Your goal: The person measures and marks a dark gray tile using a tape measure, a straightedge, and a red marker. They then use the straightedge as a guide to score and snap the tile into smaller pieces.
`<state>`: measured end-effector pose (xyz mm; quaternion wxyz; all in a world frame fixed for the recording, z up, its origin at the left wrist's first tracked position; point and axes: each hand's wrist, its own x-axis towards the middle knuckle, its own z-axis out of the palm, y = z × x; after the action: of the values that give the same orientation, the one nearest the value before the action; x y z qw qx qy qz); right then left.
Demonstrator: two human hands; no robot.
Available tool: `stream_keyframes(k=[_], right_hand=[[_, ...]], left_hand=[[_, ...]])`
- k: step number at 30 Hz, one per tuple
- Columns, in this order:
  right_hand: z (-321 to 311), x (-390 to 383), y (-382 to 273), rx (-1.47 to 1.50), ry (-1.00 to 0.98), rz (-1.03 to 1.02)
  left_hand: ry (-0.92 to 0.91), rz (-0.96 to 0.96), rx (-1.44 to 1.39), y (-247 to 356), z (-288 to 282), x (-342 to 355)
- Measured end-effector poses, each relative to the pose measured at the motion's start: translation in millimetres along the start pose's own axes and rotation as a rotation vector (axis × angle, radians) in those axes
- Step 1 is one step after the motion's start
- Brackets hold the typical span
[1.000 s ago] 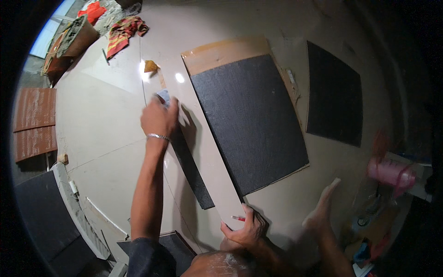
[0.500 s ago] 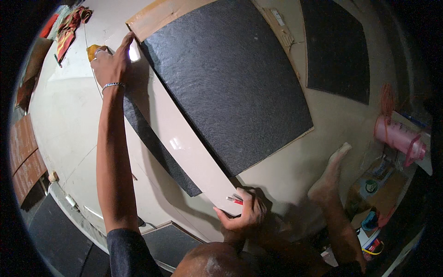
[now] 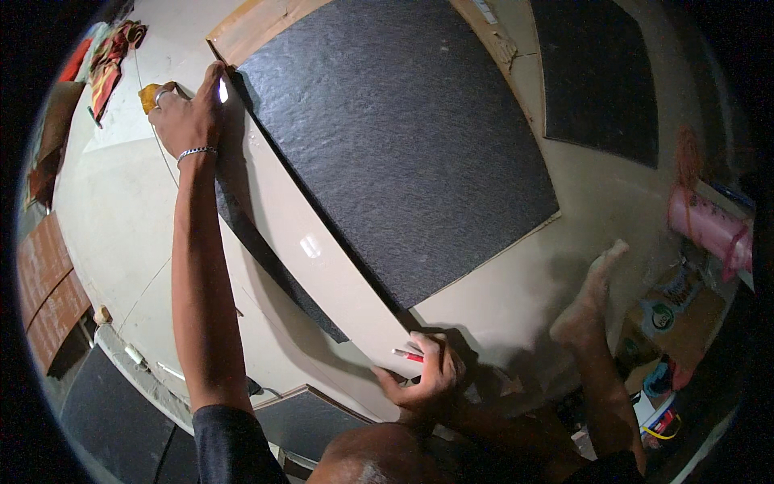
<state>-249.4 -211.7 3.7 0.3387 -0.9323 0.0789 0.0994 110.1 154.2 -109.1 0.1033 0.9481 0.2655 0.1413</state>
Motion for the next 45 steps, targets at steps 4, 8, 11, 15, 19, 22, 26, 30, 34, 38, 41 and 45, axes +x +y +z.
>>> stream_keyframes(k=[4, 8, 11, 15, 19, 22, 26, 30, 34, 38, 41, 45], right_hand=[[1.5, 9.5, 3.7, 0.040, 0.023, 0.029], [0.2, 15.4, 2.7, 0.029, 0.048, 0.003], [0.3, 17.0, 0.7, -0.018, 0.042, -0.018], [-1.9, 17.8, 4.4, 0.027, 0.003, -0.016], [-5.2, 17.6, 11.2, 0.009, -0.083, 0.006], [-5.4, 20.0, 11.6, 0.069, -0.102, 0.023], [-6.2, 28.6, 3.8, 0.092, -0.072, 0.072], [-5.4, 45.4, -3.0, 0.203, -0.046, 0.197], [-10.3, 56.8, -8.2, 0.314, -0.064, 0.254], [-11.7, 63.1, -11.2, 0.381, -0.098, 0.333], [-14.5, 64.7, -11.7, 0.403, -0.148, 0.376], [-18.5, 66.6, -8.3, 0.410, -0.266, 0.417]], left_hand=[[-0.064, 0.004, 0.064, -10.8, 7.3, 7.0], [-0.042, 0.010, 0.113, -12.3, 9.3, 7.7], [0.013, -0.042, 0.025, -8.7, 7.3, 5.5], [0.047, 0.015, 0.032, -3.5, 4.4, 2.4], [0.038, -0.069, 0.002, -0.6, 2.4, -1.4], [0.003, -0.094, 0.014, 1.1, -0.4, -0.2], [-0.048, -0.120, 0.089, 3.5, -4.1, 1.9], [0.019, -0.116, 0.008, 5.8, -5.7, 0.1], [0.072, -0.047, 0.004, 5.8, -5.3, 0.9], [0.029, -0.087, 0.074, 1.4, -6.5, 6.5], [0.081, -0.026, 0.123, -0.3, -6.0, 6.2], [0.050, -0.094, 0.031, 2.3, -9.4, 5.0]])
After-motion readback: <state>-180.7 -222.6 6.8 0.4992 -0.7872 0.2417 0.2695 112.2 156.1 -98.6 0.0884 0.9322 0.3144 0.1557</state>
